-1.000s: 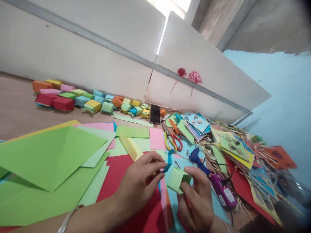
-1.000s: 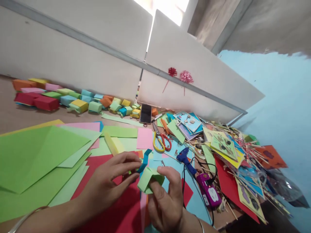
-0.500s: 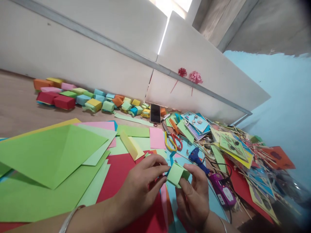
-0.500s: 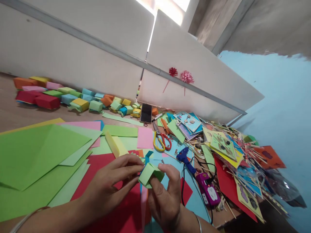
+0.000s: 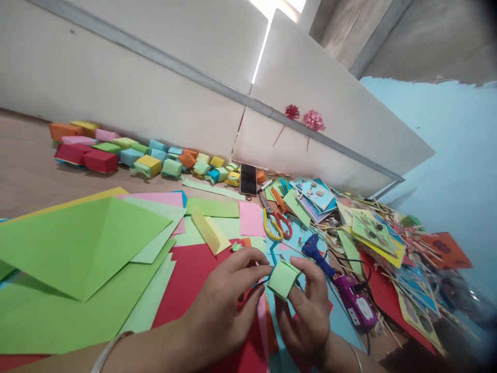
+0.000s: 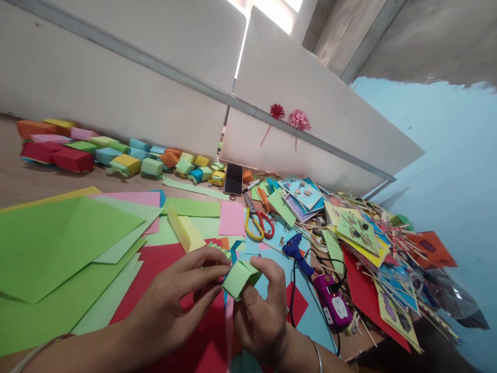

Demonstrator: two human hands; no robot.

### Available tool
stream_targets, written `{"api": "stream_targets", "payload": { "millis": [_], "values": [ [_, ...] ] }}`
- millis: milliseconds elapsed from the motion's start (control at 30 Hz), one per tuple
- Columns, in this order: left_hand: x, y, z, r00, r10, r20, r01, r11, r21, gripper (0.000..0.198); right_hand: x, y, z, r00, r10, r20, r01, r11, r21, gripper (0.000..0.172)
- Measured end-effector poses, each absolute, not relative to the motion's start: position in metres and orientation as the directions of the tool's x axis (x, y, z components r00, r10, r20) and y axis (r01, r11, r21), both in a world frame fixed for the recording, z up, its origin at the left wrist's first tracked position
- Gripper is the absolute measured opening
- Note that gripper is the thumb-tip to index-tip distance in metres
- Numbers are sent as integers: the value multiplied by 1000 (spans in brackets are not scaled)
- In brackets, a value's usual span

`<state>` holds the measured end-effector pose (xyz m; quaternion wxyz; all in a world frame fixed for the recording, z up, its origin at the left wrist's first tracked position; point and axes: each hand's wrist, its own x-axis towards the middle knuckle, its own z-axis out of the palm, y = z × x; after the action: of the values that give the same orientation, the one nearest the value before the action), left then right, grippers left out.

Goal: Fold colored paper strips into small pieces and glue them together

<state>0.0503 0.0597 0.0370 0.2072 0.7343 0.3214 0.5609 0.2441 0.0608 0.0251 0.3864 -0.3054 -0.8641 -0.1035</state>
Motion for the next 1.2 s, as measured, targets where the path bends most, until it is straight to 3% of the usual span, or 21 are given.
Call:
{"api": "stream_targets", "payload": {
  "millis": [167, 433, 667, 800, 933, 1033, 1200],
  "values": [
    [50, 57, 35, 182, 770, 611, 239, -638, 732, 30, 243, 61, 22, -516, 499, 696, 599, 791, -123, 39],
    [48, 56, 27, 238, 852, 466, 31, -486, 873, 37, 240, 67, 24, -449, 555, 700, 576, 779, -248, 30],
    [40, 60, 42, 340, 935, 104, -139, -60, 989, 20, 235, 67, 40, -486, 535, 691, 544, 804, -240, 26],
    [42, 54, 47, 292, 942, -165, -361, 268, 893, 15, 233, 61, 57, -519, 555, 649, 567, 792, -224, 24],
    [45, 49, 54, 398, 835, -380, -417, 533, 736, 40, 228, 51, 67, -545, 538, 643, 614, 778, -131, 19],
    [45, 49, 58, 409, 802, -435, -415, 588, 695, 42, 221, 48, 67, -577, 471, 667, 619, 785, -19, 18],
    [42, 52, 66, 365, 851, -377, -430, 513, 743, 48, 210, 57, 65, -576, 413, 706, 650, 755, 89, 20]
  ]
}}
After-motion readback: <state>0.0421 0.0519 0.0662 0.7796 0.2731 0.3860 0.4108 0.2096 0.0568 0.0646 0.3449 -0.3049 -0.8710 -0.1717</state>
